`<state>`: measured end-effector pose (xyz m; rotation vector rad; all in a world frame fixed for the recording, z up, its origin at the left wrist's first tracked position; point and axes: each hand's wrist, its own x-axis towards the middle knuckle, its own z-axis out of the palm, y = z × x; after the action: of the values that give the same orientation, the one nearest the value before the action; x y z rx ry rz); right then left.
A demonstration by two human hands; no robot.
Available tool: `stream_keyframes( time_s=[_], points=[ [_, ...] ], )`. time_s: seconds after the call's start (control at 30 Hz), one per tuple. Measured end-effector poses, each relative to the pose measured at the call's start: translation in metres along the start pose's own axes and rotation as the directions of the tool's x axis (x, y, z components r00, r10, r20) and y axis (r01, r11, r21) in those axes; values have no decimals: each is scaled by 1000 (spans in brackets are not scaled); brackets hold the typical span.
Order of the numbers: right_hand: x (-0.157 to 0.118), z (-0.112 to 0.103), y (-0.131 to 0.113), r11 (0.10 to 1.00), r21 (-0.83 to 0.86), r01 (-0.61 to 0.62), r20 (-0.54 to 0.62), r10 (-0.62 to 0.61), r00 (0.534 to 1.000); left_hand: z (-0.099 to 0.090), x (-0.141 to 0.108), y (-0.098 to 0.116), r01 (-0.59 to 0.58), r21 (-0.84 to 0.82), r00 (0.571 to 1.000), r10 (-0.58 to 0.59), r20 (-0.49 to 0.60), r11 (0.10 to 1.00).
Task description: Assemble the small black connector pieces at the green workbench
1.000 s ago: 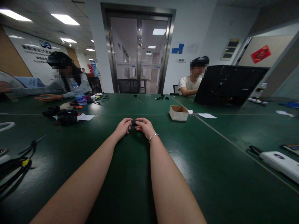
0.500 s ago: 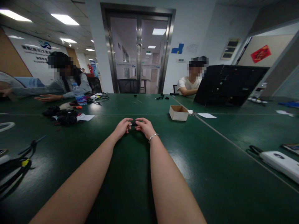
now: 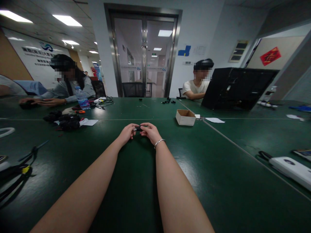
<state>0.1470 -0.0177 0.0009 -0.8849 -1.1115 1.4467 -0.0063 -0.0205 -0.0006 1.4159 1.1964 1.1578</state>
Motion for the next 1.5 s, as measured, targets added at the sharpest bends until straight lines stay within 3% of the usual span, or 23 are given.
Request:
stream_keyframes(
  time_s=[0.6, 1.5],
  points=[
    [-3, 3, -2, 1000, -11, -9, -11, 9, 1000, 1, -1, 0, 12, 16, 999, -11, -38, 1000],
    [0, 0, 0, 1000, -14, 4, 0, -4, 1000, 2, -1, 1, 1, 60, 1000, -1, -8, 998]
  ],
)
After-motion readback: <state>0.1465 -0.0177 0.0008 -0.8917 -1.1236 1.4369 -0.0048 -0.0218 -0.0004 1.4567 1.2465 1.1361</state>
